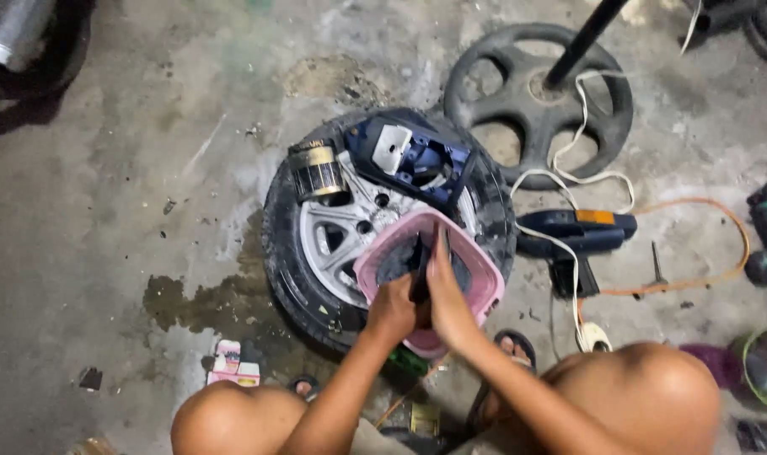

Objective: The person scrubs a black mechanical part with a brush inside a pink basin filled with water. The person repeatedly dips the part into the water and scrubs different surfaces of the object.

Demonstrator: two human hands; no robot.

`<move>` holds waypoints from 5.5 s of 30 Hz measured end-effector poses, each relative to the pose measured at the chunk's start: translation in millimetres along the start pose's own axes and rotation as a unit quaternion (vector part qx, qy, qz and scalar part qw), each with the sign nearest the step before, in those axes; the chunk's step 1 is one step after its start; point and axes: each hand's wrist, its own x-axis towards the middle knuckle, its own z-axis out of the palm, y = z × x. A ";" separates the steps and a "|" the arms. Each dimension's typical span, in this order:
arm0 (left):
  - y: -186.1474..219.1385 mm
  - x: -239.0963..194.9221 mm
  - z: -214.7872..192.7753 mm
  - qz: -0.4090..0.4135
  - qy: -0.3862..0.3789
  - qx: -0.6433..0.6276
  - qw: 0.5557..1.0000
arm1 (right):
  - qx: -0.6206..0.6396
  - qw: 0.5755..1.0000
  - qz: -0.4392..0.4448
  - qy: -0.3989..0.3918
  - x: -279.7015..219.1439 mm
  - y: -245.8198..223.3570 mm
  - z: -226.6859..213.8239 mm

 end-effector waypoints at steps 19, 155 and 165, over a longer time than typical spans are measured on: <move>4.9 0.5 -1.0 -0.104 0.002 0.003 0.995 | -0.029 0.999 0.014 0.002 -0.5 19.6 -8.2; -28.6 18.1 -14.4 0.164 0.130 0.022 0.978 | -0.227 0.802 -0.537 -0.132 49.0 15.7 -58.2; -13.7 19.0 -19.4 0.170 0.146 0.034 0.974 | -0.251 0.798 -0.540 -0.090 56.2 2.1 -53.5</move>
